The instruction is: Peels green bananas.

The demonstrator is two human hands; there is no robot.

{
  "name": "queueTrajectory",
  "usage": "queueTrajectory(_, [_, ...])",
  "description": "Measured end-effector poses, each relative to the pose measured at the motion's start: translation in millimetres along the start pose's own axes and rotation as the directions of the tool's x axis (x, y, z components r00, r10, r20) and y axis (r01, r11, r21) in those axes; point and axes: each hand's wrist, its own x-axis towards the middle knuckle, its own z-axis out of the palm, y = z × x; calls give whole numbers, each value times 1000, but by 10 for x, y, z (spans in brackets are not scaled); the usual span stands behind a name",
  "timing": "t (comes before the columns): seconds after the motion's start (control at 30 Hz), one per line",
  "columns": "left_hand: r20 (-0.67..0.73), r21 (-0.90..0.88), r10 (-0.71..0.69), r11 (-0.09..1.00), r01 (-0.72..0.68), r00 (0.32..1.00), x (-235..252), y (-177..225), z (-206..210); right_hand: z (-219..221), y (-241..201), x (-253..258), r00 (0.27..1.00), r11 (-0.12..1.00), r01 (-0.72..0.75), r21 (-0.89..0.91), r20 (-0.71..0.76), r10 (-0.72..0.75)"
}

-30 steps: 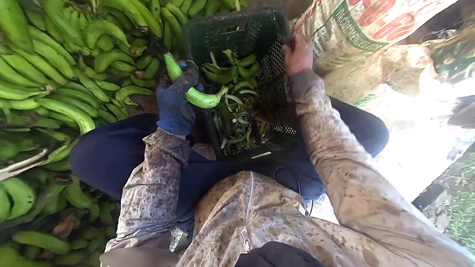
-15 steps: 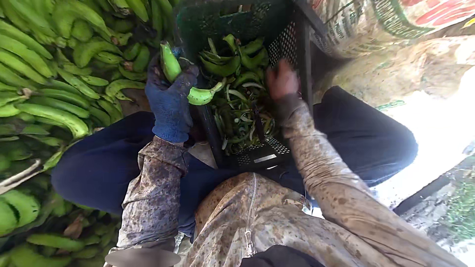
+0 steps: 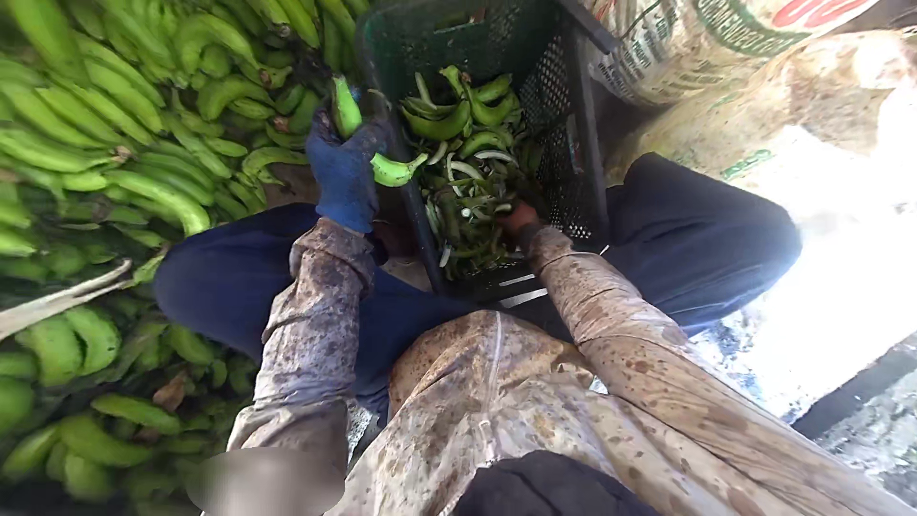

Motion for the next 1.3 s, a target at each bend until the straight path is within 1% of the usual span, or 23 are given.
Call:
queueTrajectory(0.03, [0,3,-7,1000,7,1000,-58,-44,-27,-31,-45,-62,999,997,11,79,-46,-8])
queueTrajectory(0.07, [-1,13,-7,1000,7,1000,-108,-84,-61,-89,-131,-134,997,993,34,114,-78,-25])
queueTrajectory(0.13, [13,34,3,999,-4,1000,-200,-161,-115,-261,-320,-325,992,987,103,120,-90,-92])
queueTrajectory(0.23, [12,90,1,996,-2,1000,-332,-236,-162,-408,-510,-688,963,943,263,206,-107,-246])
queueTrajectory(0.3, [-5,52,11,999,-10,1000,-425,-296,-164,-373,-556,-916,929,896,369,248,-91,-358])
queueTrajectory(0.37, [-37,29,10,1000,-8,999,-495,-361,-155,-280,-604,-1139,902,881,431,196,-59,-428])
queueTrajectory(0.47, [-112,51,36,998,-30,993,-602,-415,-151,-61,-635,-1366,889,881,456,128,-20,-457])
queueTrajectory(0.53, [-148,76,26,997,-14,989,-677,-399,-166,61,-630,-1433,868,865,494,92,15,-497])
queueTrajectory(0.63, [-156,82,47,996,-35,987,-744,-444,-173,156,-626,-1462,829,830,555,48,42,-557])
queueTrajectory(0.73, [-158,86,56,995,-42,986,-777,-435,-175,135,-646,-1467,820,820,562,105,56,-569])
queueTrajectory(0.83, [-158,99,26,995,-10,987,-771,-418,-172,96,-629,-1405,847,838,509,195,58,-528])
queueTrajectory(0.9, [-166,108,10,994,8,986,-761,-418,-156,108,-621,-1385,864,856,487,172,47,-501])
queueTrajectory(0.97, [-163,123,8,992,12,987,-763,-410,-154,130,-638,-1400,869,868,484,116,50,-491])
queueTrajectory(1.07, [-146,132,44,991,-24,988,-766,-423,-151,146,-695,-1472,862,865,502,-6,85,-500])
queueTrajectory(1.17, [-142,131,46,991,-27,989,-756,-447,-159,131,-814,-1617,885,874,463,-149,130,-447])
queueTrajectory(1.3, [-124,123,66,991,-51,990,-759,-474,-166,167,-877,-1701,899,860,439,-261,115,-423])
